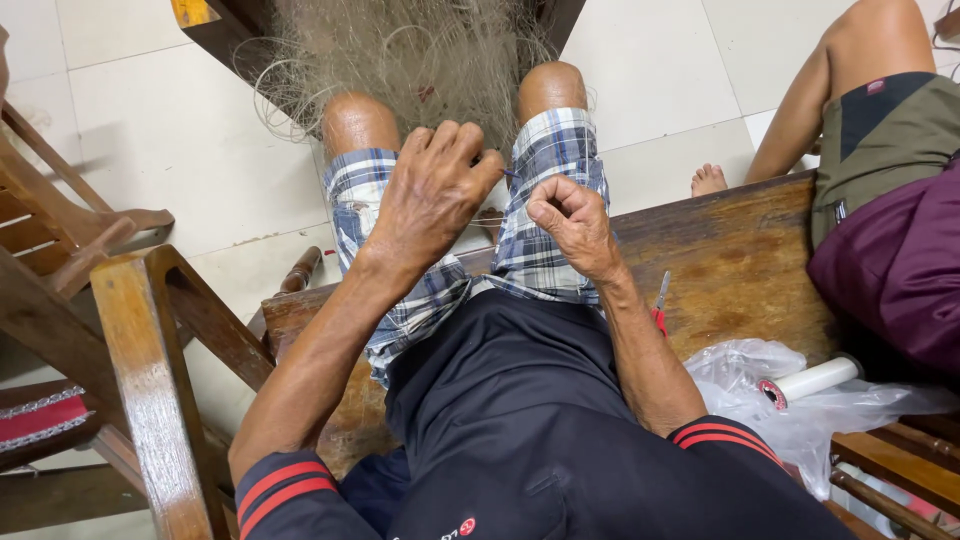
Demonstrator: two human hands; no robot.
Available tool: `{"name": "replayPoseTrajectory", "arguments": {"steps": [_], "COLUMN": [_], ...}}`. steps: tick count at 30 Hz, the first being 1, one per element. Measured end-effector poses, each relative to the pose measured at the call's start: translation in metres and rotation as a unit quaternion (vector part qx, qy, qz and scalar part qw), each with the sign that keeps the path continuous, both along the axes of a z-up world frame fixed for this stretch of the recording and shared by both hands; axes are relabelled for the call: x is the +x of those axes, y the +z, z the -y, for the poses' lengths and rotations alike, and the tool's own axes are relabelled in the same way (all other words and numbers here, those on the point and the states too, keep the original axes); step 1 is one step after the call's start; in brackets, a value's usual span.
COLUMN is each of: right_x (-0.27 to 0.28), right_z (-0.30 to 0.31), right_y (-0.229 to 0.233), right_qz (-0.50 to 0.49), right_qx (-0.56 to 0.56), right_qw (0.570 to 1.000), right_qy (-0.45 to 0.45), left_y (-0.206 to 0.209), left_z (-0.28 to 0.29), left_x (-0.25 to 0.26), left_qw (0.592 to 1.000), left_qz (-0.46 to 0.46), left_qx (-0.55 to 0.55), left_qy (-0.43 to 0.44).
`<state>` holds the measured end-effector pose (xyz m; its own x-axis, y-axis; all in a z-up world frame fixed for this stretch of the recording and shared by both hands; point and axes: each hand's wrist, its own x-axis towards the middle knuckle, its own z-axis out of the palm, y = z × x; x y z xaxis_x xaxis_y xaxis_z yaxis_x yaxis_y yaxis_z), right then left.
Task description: Repairing a fishing net using a shuttle and thread
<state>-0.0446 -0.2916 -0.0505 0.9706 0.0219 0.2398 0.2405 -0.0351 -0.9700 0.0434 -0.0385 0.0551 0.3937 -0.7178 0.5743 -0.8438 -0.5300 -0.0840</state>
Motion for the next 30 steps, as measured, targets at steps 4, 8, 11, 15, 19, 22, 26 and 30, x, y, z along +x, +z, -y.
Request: {"name": "replayPoseTrajectory", "arguments": {"steps": [4, 8, 11, 15, 19, 22, 26, 30], "right_x": [-0.001, -0.001, -0.002, -0.001, -0.001, -0.002, -0.003, 0.002], "right_z": [-0.002, -0.003, -0.004, -0.003, -0.002, -0.002, -0.002, 0.005], "right_y": [0.005, 0.009, 0.012, 0.01, 0.01, 0.014, 0.017, -0.006], "right_qz": [0.009, 0.011, 0.018, 0.032, 0.038, 0.045, 0.037, 0.022], "right_qx": [-0.016, -0.026, -0.028, -0.038, -0.047, -0.05, -0.041, 0.012], "right_qw": [1.0, 1.0, 0.999, 0.999, 0.998, 0.998, 0.998, 1.0], "right_qy": [-0.004, -0.009, -0.011, -0.012, -0.015, -0.018, -0.007, -0.004], "left_y": [-0.008, -0.008, -0.004, -0.001, 0.009, 0.014, 0.022, 0.011], "left_z": [0.006, 0.006, 0.005, 0.004, 0.002, 0.0, -0.004, -0.017], "left_x": [0.007, 0.011, 0.011, 0.012, 0.008, 0.007, 0.004, -0.001], "left_qw": [1.0, 0.998, 0.998, 0.996, 0.993, 0.991, 0.99, 0.98], "left_qz": [0.023, 0.026, 0.012, -0.014, -0.042, -0.05, -0.112, -0.198], "left_qx": [0.019, 0.044, 0.057, 0.079, 0.092, 0.109, 0.076, 0.0], "left_qy": [-0.005, -0.023, -0.037, -0.047, -0.061, -0.053, -0.051, -0.021]}}
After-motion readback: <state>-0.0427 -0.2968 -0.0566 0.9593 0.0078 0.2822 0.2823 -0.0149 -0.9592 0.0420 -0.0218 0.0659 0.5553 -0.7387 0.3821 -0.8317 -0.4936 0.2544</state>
